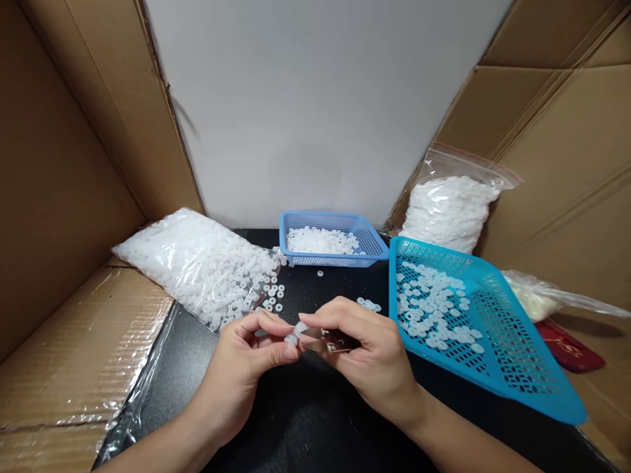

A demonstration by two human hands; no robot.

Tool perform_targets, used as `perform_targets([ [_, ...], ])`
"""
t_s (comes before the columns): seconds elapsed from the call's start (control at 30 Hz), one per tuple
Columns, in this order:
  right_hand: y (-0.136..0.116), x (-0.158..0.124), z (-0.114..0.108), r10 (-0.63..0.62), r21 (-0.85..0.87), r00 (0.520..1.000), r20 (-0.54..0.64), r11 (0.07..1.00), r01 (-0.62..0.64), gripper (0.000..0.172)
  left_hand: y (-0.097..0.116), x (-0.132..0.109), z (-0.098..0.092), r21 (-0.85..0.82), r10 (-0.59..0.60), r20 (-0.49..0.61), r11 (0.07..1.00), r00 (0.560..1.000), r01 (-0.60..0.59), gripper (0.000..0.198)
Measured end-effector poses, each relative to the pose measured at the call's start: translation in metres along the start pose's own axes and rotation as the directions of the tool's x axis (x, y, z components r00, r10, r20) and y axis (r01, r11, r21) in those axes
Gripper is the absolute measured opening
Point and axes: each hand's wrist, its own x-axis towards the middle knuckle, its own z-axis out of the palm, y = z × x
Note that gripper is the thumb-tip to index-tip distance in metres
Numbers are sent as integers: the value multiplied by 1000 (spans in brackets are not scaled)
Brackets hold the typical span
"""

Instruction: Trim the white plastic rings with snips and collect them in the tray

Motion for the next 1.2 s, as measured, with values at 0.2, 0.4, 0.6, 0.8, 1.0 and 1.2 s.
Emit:
perform_targets([
  [0.2,1,1,0,133,81,991,32,988,-135,15,-4,-1,-3,70,101,29,992,994,-103,16],
  [0.4,-1,2,0,322,232,941,103,912,-338,11,-3,-3,-3,57,139,91,988,986,-145,16],
  [0.6,-1,2,0,331,245,934,135,902,-355,22,-3,-4,-4,16,117,156,993,981,-121,45],
  [0.8,-3,6,-4,322,237,943,90,912,-334,23,-2,-5,-3,74,89,177,992,980,-103,33],
  [1.0,-2,6,-4,274,233,959,71,930,-283,27,3,-9,1,181,116,161,973,980,-145,26],
  [1.2,-7,5,-13,84,97,995,54,991,-89,33,9,-12,0,274,257,145,917,955,-289,26],
])
